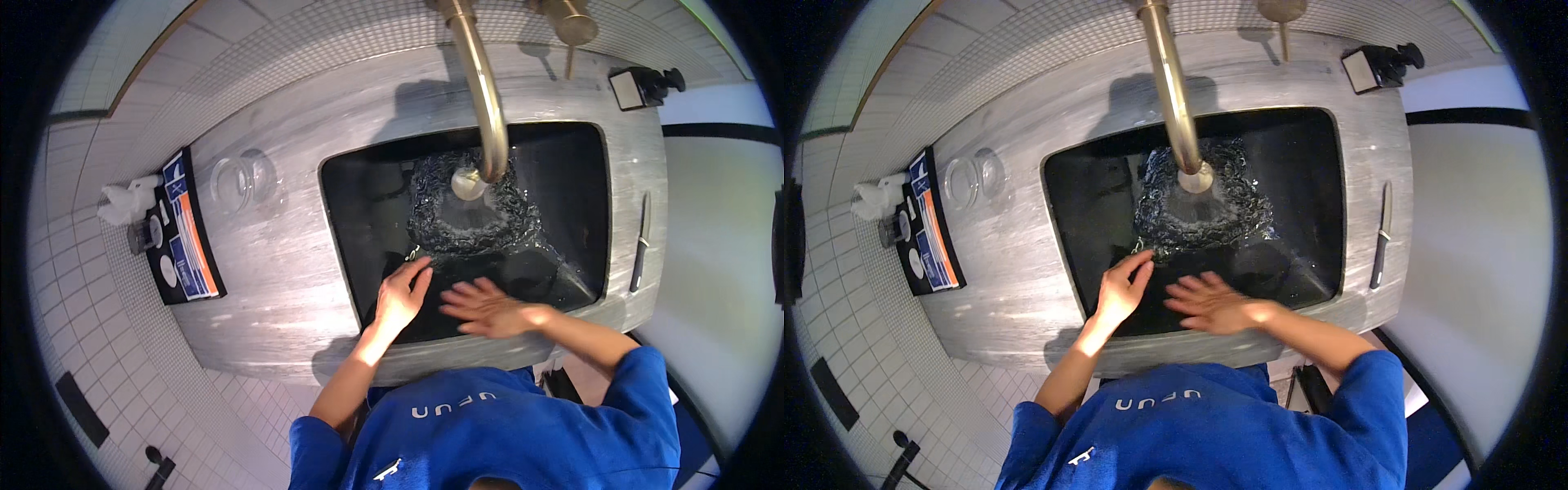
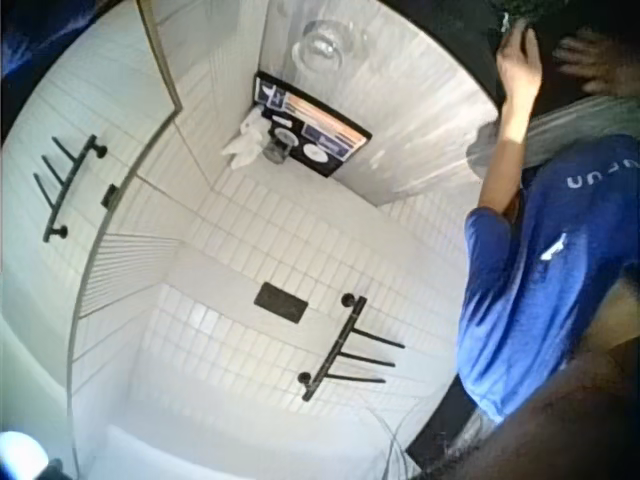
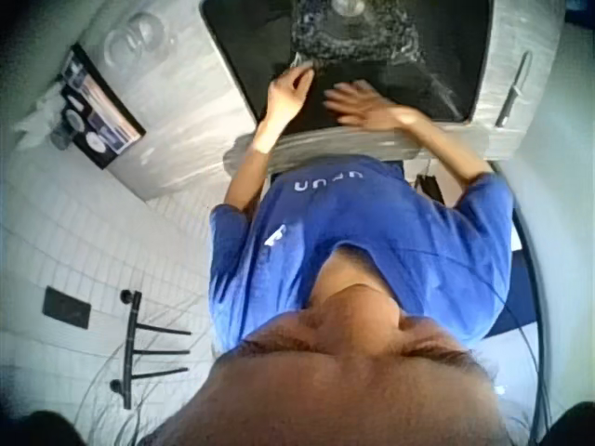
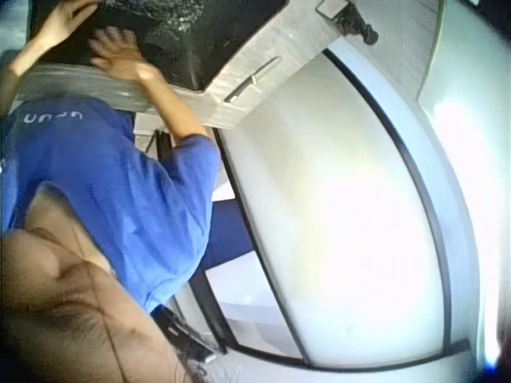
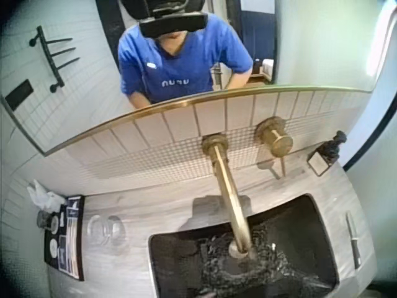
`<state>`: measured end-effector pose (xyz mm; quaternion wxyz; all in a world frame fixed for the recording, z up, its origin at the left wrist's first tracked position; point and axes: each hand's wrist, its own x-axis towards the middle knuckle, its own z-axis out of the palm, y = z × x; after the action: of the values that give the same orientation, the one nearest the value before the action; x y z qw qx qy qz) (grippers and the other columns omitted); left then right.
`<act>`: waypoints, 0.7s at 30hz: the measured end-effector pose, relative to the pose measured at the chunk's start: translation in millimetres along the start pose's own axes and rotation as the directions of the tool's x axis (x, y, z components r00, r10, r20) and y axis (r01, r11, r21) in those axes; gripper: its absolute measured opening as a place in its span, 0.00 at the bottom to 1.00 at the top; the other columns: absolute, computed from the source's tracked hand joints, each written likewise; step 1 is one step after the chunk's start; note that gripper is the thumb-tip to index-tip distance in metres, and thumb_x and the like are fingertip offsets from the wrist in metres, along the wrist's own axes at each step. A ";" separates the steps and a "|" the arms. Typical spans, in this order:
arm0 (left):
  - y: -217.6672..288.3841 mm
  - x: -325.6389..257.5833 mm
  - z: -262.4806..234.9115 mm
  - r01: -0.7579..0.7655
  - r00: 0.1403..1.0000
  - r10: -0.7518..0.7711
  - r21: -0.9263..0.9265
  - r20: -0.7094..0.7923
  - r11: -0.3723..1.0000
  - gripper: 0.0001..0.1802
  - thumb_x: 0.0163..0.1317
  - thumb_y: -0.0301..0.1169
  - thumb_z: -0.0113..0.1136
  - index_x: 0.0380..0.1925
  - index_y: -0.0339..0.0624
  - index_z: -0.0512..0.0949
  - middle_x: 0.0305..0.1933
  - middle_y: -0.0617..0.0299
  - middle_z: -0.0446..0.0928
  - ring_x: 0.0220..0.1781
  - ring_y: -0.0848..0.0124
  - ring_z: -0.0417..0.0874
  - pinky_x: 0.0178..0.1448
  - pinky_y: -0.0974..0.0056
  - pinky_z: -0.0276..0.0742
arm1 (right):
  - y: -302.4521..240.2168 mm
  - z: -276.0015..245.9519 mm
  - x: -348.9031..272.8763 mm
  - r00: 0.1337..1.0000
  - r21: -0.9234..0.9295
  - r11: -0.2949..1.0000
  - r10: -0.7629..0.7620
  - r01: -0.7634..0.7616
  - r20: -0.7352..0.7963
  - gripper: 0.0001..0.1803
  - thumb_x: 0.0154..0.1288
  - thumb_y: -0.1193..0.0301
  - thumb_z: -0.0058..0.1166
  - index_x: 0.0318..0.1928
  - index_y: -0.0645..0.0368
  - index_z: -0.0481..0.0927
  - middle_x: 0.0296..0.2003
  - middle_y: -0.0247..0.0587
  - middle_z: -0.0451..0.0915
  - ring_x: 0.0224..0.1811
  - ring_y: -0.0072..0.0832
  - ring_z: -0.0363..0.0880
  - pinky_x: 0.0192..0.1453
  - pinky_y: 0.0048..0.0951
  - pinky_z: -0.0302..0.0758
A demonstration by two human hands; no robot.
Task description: The person cleans a sink basin using a brush and a cleaning solution, rinses a cup, and then sprays and scrubs a floor drain area in a shower.
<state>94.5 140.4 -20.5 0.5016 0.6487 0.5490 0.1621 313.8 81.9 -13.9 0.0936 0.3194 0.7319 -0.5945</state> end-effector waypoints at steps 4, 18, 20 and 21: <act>18.4 -9.2 -13.1 0.037 0.974 -0.055 -0.086 -0.221 0.996 0.10 0.63 0.26 0.56 0.42 0.34 0.80 0.37 0.52 0.82 0.37 0.67 0.83 0.43 0.66 0.76 | 2.5 5.1 118.5 0.931 -0.228 0.940 -0.302 0.255 -0.203 0.32 0.69 0.47 0.39 0.65 0.53 0.63 0.66 0.43 0.61 0.73 0.38 0.49 0.75 0.54 0.40; -4.4 -22.5 -4.2 0.060 0.971 -0.086 -0.123 -0.223 0.991 0.10 0.64 0.27 0.57 0.42 0.35 0.80 0.34 0.54 0.82 0.34 0.73 0.81 0.40 0.70 0.74 | 98.9 -118.8 70.0 0.689 -0.306 0.879 0.036 -0.366 -0.724 0.30 0.67 0.58 0.49 0.65 0.54 0.63 0.66 0.42 0.62 0.71 0.39 0.55 0.73 0.41 0.52; -4.8 -20.5 -4.7 0.070 0.973 -0.100 -0.147 -0.207 0.987 0.10 0.64 0.28 0.57 0.42 0.35 0.80 0.34 0.54 0.82 0.33 0.74 0.80 0.39 0.70 0.74 | 113.7 -93.7 33.3 0.575 -0.294 0.802 0.074 -0.520 -0.815 0.31 0.67 0.57 0.48 0.67 0.56 0.60 0.66 0.46 0.60 0.71 0.42 0.53 0.73 0.47 0.50; -5.9 -20.0 -6.6 0.075 0.976 -0.102 -0.141 -0.194 0.987 0.10 0.64 0.28 0.57 0.42 0.36 0.80 0.33 0.55 0.81 0.33 0.73 0.80 0.39 0.70 0.74 | 120.0 -78.7 18.1 0.597 -0.305 0.703 0.211 -0.643 -0.774 0.33 0.69 0.55 0.42 0.69 0.56 0.56 0.70 0.51 0.53 0.73 0.43 0.47 0.74 0.50 0.44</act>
<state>79.3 125.4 -15.6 0.4923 0.5690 0.6133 0.2403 388.3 172.2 -98.9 0.0511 0.6480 0.7455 -0.1473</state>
